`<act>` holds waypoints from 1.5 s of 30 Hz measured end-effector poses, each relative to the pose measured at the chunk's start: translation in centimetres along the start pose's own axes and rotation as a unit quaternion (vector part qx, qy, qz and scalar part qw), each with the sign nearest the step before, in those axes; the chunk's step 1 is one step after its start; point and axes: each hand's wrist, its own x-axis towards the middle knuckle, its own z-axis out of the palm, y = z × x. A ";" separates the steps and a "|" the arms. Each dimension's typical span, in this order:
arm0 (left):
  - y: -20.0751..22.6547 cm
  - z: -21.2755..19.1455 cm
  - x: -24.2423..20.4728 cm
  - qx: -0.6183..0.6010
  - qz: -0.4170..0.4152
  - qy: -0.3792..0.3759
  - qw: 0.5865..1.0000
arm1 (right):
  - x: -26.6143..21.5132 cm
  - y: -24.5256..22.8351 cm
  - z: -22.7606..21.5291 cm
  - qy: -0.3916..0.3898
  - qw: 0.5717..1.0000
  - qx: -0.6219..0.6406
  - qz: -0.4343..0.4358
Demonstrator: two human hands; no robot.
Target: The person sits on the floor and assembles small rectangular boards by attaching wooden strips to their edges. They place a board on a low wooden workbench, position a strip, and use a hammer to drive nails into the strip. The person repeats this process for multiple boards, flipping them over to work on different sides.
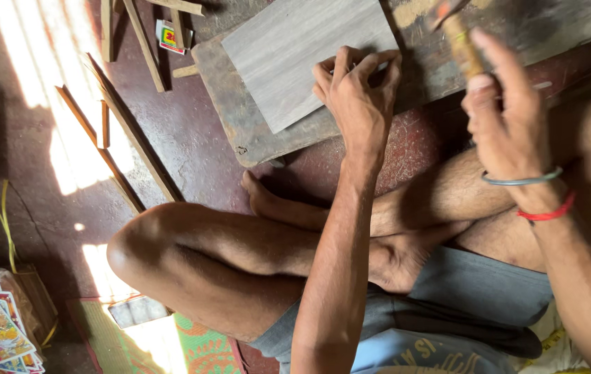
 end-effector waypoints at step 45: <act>1.5 -1.7 0.5 -0.053 -0.001 0.001 0.999 | 1.0 3.9 0.1 -0.016 0.985 -0.112 -0.133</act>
